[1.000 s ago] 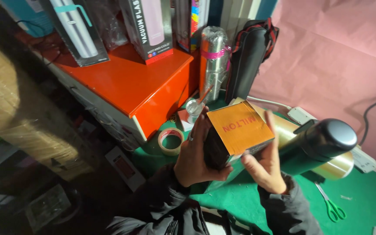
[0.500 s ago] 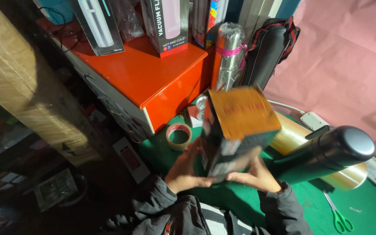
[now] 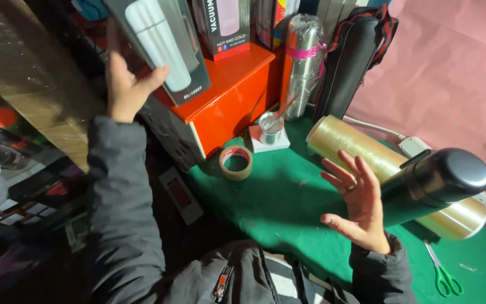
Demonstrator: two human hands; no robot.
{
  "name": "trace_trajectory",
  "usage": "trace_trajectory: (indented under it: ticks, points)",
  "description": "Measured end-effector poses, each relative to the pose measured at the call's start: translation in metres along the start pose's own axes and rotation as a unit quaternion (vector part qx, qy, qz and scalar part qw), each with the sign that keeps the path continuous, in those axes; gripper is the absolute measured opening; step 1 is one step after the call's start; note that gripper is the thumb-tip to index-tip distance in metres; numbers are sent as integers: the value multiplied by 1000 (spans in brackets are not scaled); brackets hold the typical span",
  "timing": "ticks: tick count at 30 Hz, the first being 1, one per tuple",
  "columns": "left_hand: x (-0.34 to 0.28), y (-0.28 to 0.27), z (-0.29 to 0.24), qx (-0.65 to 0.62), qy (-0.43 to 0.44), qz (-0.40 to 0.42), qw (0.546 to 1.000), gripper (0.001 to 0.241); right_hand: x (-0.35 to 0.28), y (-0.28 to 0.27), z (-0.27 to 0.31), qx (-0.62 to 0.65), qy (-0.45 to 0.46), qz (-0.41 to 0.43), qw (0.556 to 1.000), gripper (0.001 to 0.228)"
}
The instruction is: The person wraps a thermos with plastic wrap by hand, first checking the box and thermos, then pulling plastic wrap from a roll, placing the thermos on it, and smoothing the wrap around the thermos.
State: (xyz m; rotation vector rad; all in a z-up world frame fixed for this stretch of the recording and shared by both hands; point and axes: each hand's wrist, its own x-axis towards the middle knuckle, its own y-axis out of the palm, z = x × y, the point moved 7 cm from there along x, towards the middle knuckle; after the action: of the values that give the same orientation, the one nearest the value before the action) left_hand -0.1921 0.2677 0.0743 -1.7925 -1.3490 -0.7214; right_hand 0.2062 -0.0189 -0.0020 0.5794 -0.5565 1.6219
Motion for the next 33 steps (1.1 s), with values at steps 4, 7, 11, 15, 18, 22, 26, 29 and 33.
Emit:
trace_trajectory:
  ticks: [4, 7, 11, 15, 18, 22, 26, 29, 33]
  points:
    - [6, -16, 75, 23, -5, -7, 1000, 92, -2, -2, 7, -8, -8, -4, 1000, 110]
    - [13, -24, 117, 1, -104, -35, 994, 96, -3, -6, 13, -14, -21, -13, 1000, 109]
    - [33, -6, 96, 23, -79, 30, 996, 87, -3, -10, 17, -20, -23, -25, 999, 108]
    - [37, 3, 90, 48, -74, 51, 995, 89, -4, -12, 19, -23, -26, -31, 999, 107]
    - [37, 8, 88, 17, -108, 48, 993, 94, -4, -12, 19, -21, -20, -35, 999, 107]
    - [24, -9, 155, 50, -90, 41, 994, 100, -4, -13, 17, -24, -18, -36, 999, 108]
    - [25, -4, 157, 45, -96, 35, 994, 100, -4, -14, 18, -30, -19, -38, 999, 107]
    - [25, -1, 151, 41, -88, 38, 995, 100, -5, -14, 19, -32, -19, -39, 999, 107]
    - [27, 10, 130, 21, -104, 44, 993, 99, -7, -16, 27, -44, -37, -43, 997, 106]
